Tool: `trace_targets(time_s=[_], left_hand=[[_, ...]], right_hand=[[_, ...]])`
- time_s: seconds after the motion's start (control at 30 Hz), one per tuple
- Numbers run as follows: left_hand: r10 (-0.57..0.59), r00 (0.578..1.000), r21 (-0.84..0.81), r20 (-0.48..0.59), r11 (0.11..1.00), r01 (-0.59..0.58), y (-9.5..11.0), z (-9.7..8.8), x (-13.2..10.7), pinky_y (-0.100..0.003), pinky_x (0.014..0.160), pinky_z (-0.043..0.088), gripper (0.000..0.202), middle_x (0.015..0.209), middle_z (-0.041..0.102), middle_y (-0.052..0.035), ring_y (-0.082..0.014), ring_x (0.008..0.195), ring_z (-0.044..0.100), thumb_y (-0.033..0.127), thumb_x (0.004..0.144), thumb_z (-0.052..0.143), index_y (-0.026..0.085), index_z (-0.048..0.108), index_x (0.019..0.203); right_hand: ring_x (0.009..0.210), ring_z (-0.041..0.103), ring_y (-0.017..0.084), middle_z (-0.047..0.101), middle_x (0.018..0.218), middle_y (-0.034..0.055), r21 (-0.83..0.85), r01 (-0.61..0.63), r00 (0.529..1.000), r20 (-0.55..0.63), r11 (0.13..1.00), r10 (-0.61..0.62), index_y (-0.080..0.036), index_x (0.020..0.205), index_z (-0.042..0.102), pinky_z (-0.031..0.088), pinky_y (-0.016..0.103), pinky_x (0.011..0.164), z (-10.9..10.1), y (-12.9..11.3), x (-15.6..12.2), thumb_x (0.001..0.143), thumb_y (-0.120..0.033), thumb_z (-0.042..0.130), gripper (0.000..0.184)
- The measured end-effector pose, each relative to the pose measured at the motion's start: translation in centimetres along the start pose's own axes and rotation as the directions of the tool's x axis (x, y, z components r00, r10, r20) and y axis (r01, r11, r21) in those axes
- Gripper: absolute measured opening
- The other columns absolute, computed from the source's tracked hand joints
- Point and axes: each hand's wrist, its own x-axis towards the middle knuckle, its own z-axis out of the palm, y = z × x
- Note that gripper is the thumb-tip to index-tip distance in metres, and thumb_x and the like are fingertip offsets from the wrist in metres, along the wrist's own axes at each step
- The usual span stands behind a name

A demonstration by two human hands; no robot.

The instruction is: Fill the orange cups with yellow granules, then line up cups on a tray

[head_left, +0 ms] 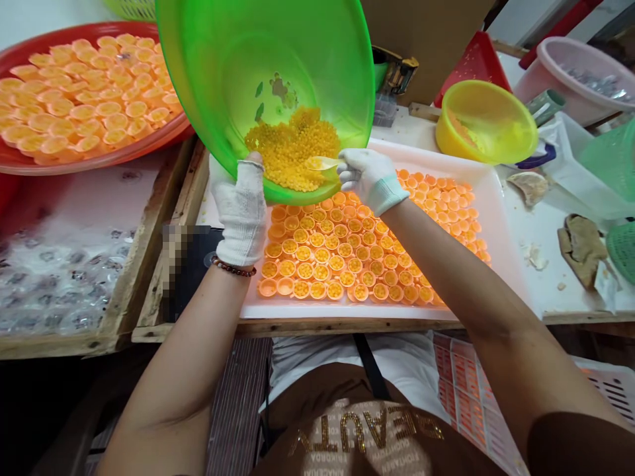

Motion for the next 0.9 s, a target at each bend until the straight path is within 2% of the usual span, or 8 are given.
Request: trace_targets(time_s=[0.2,0.37,0.43,0.5,0.6,0.67,0.77,0.9], left_hand=[[0.019,1.000,0.001,0.016,1.000,-0.020,-0.3,-0.1,0.0,-0.046,0.098,0.052,0.032,0.114,0.072,-0.0034,-0.0221,0.110,0.067,0.047,0.083,0.076,0.027,0.061,0.102],[0.021,0.999,0.024,0.025,0.999,-0.022,-0.5,-0.3,0.2,-0.047,0.098,0.049,0.030,0.105,0.071,-0.0008,-0.0233,0.112,0.067,0.049,0.080,0.077,0.027,0.058,0.087],[0.021,0.999,0.027,0.028,0.999,-0.022,-0.4,-0.3,0.2,-0.048,0.098,0.048,0.032,0.103,0.071,-0.0014,-0.0244,0.114,0.066,0.050,0.079,0.078,0.027,0.057,0.084],[0.028,0.999,0.024,0.033,0.999,-0.029,-0.3,-0.3,0.1,-0.048,0.100,0.048,0.031,0.103,0.071,-0.0016,-0.0246,0.115,0.066,0.050,0.080,0.078,0.027,0.058,0.083],[0.045,0.998,0.018,0.043,0.999,-0.046,-0.2,-0.3,0.1,-0.047,0.102,0.049,0.026,0.105,0.070,-0.0025,-0.0247,0.115,0.066,0.048,0.084,0.076,0.028,0.059,0.085],[0.043,0.998,0.035,0.055,0.998,-0.045,-0.3,-0.3,0.1,-0.045,0.100,0.050,0.024,0.107,0.070,-0.0029,-0.0251,0.116,0.066,0.049,0.085,0.075,0.030,0.061,0.090],[0.032,0.998,0.014,0.045,0.999,-0.033,-0.5,-0.3,0.1,-0.044,0.099,0.051,0.028,0.112,0.070,-0.0031,-0.0246,0.114,0.066,0.049,0.085,0.076,0.030,0.062,0.100],[0.014,0.999,-0.002,0.030,1.000,-0.014,-0.4,-0.3,0.0,-0.042,0.100,0.052,0.032,0.115,0.070,-0.0046,-0.0207,0.108,0.066,0.044,0.085,0.076,0.027,0.061,0.107]], right_hand=[[0.055,0.053,0.008,0.062,0.072,-0.0009,-0.068,-0.052,0.988,0.141,0.996,0.061,-0.020,0.095,0.061,0.044,0.019,0.046,-0.7,1.5,-5.4,0.096,-0.034,0.064,0.014],[0.052,0.059,0.011,0.066,0.074,0.0008,-0.197,-0.119,0.910,0.369,0.973,0.186,-0.019,0.095,0.062,0.048,0.025,0.045,0.8,4.3,-9.9,0.095,-0.037,0.060,0.018],[0.053,0.060,0.012,0.066,0.071,0.0000,-0.330,0.006,0.893,0.427,0.944,0.144,-0.020,0.094,0.061,0.049,0.026,0.049,1.6,5.3,-11.1,0.097,-0.033,0.054,0.015],[0.060,0.062,0.013,0.067,0.075,0.0009,-0.460,0.292,0.843,0.537,0.838,0.001,-0.020,0.092,0.062,0.048,0.026,0.056,2.3,5.8,-12.1,0.099,-0.029,0.050,0.017],[0.071,0.060,0.015,0.070,0.083,0.0040,-0.533,0.694,0.658,0.742,0.484,-0.125,-0.020,0.091,0.066,0.041,0.028,0.059,2.6,5.4,-13.4,0.098,-0.024,0.051,0.017],[0.072,0.058,0.017,0.071,0.085,0.0046,-0.537,0.780,0.600,0.788,0.322,-0.139,-0.022,0.096,0.069,0.037,0.030,0.057,2.1,4.3,-13.6,0.096,-0.022,0.054,0.015],[0.082,0.061,0.019,0.070,0.091,0.0054,-0.585,0.732,0.680,0.659,0.349,-0.321,-0.025,0.102,0.069,0.042,0.030,0.063,0.4,2.0,-11.8,0.099,-0.027,0.053,0.016],[0.087,0.064,0.020,0.067,0.088,0.0060,-0.649,0.522,0.829,0.234,0.553,-0.508,-0.024,0.096,0.064,0.049,0.031,0.068,-1.5,0.2,-5.3,0.101,-0.035,0.054,0.016]])
